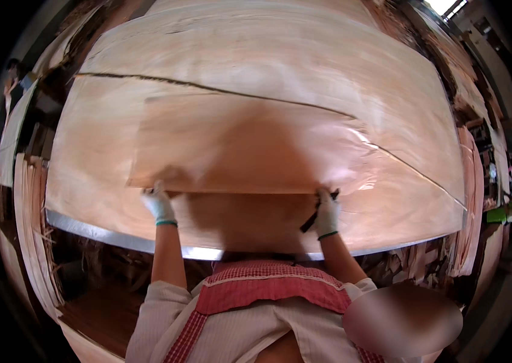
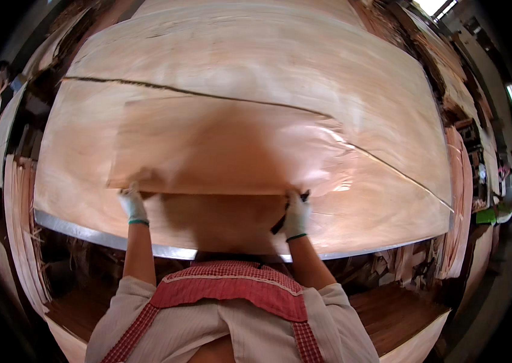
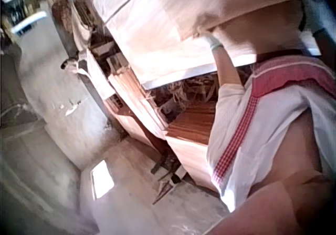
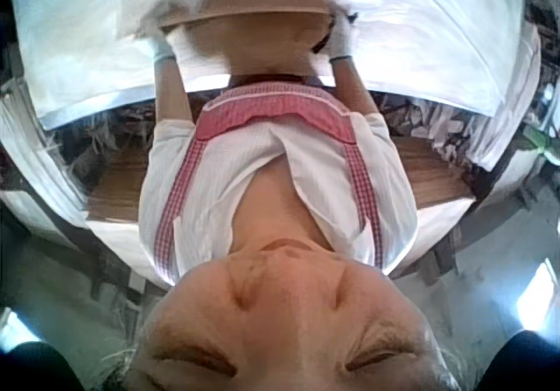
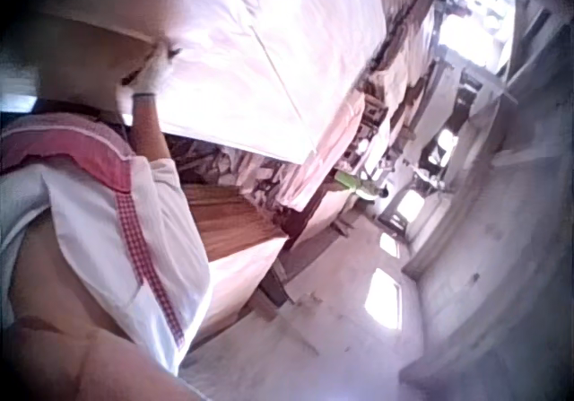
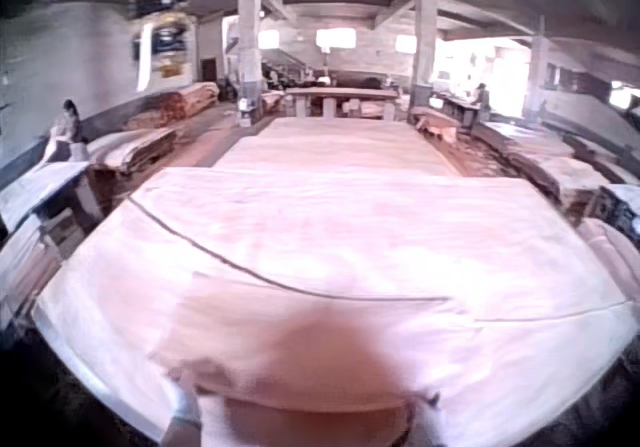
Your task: The person lifts and stacks large, thin sheets of wood veneer in a workshop. They use a long stick to assist in lifting and moving the sheets, and a knife to trim edges and remove small pieces. The person also uses a measuring tape to mark the veneer sheets.
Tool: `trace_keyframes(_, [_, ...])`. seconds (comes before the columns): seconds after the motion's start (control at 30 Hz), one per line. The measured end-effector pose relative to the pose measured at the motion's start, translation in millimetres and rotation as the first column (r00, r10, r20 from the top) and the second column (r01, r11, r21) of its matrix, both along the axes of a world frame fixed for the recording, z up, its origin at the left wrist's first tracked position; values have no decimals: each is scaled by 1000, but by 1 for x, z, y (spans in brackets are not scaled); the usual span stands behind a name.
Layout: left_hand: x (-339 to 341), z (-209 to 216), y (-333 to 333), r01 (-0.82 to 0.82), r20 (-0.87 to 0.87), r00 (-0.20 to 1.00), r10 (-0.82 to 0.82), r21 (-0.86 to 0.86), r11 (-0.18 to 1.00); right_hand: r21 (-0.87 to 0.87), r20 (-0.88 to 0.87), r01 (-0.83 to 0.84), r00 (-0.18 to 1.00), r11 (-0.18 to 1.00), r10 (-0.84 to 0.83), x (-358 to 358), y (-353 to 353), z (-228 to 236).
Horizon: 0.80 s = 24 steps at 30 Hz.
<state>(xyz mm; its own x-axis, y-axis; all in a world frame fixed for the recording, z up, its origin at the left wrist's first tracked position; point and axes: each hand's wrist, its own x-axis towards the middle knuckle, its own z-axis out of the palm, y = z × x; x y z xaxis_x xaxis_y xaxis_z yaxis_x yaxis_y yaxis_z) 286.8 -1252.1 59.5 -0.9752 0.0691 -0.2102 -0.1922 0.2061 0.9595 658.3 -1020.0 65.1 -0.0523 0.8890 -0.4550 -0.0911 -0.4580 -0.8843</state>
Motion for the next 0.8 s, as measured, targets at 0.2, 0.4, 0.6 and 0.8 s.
trace_keyframes(0.2, [78, -14, 131, 79, -541, 390, -745, -786, 613, -208, 34, -215, 973, 954, 227, 32, 0, 2])
trace_keyframes(0.4, [137, -36, 207, 13, -390, 424, -817, -900, 437, -89, 172, -178, 966, 980, 192, 156, 135, 14])
trace_keyframes(0.6, [135, -26, 224, 121, -291, 416, -862, -921, 370, -146, 37, -67, 997, 987, 73, 257, 337, -53])
trace_keyframes(0.8, [129, -17, 208, 186, -216, 511, -832, -917, 352, 179, 374, -292, 904, 939, 210, 98, 311, 49])
